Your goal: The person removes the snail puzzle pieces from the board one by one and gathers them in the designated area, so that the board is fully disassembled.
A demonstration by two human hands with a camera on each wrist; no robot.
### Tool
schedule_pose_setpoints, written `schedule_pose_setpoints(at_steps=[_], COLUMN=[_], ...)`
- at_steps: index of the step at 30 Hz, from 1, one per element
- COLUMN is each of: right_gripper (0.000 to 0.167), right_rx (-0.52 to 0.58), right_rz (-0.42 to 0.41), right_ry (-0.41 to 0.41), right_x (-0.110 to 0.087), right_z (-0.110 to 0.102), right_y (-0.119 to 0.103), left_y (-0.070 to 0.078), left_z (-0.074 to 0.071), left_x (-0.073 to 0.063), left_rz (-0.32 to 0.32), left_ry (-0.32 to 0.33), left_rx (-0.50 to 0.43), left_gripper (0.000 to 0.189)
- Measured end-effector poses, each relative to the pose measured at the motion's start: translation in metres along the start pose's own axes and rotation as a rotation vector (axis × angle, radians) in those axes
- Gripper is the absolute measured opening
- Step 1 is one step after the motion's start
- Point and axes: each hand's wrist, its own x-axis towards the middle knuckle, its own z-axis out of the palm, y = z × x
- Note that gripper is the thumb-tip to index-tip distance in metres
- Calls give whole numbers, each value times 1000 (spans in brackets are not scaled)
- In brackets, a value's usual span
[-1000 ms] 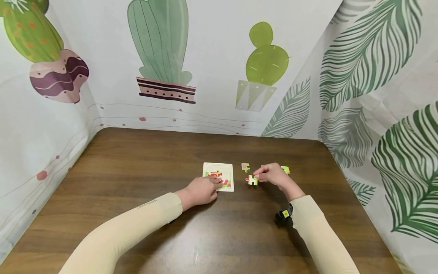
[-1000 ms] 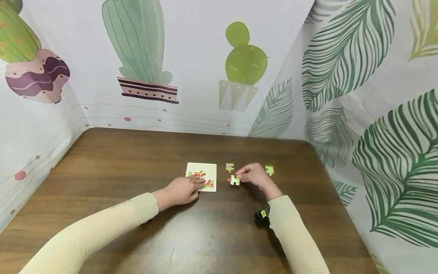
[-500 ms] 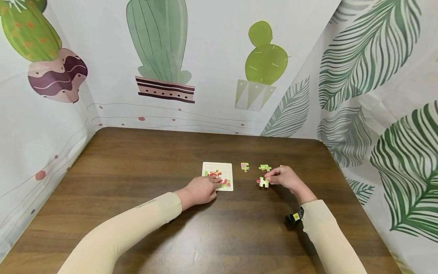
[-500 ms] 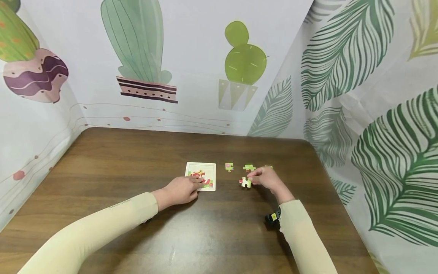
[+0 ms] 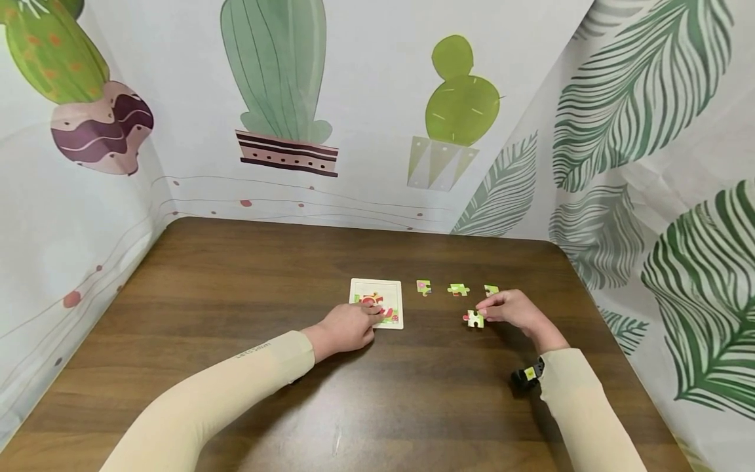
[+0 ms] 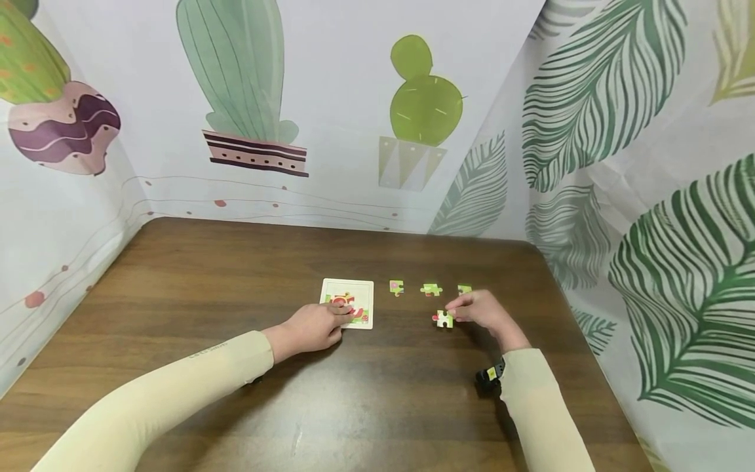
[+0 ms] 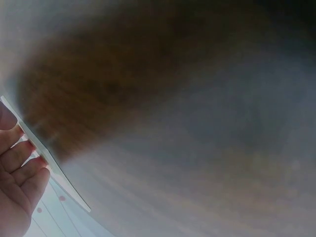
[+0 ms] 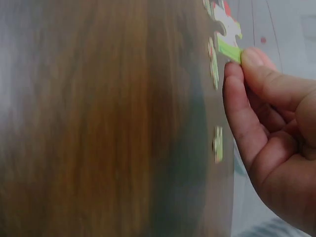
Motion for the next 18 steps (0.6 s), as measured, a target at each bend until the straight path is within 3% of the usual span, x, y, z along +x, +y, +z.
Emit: schedule_pose_setpoints(at_steps=[7,13,16,18], right_gripper=[30,22,23,27], right_rx=[58,180,156,109], right_rz=[12,-65,-62,-8], right_ry=[-34,-102,-122,-101], right_x=[-2,5,8,6], right_z=[-14,-28,-32,-33], right_y=[14,38,42,36], left_y=[0,0,0,0], left_z=[0,1,1,1], left_x=[-1,0,0,0], left_rz=[1,-4,-9,-12], left_ry=[8,7,4,1], left_rx=[-2,-11,-13,-11], left_gripper=[40,40,40,40])
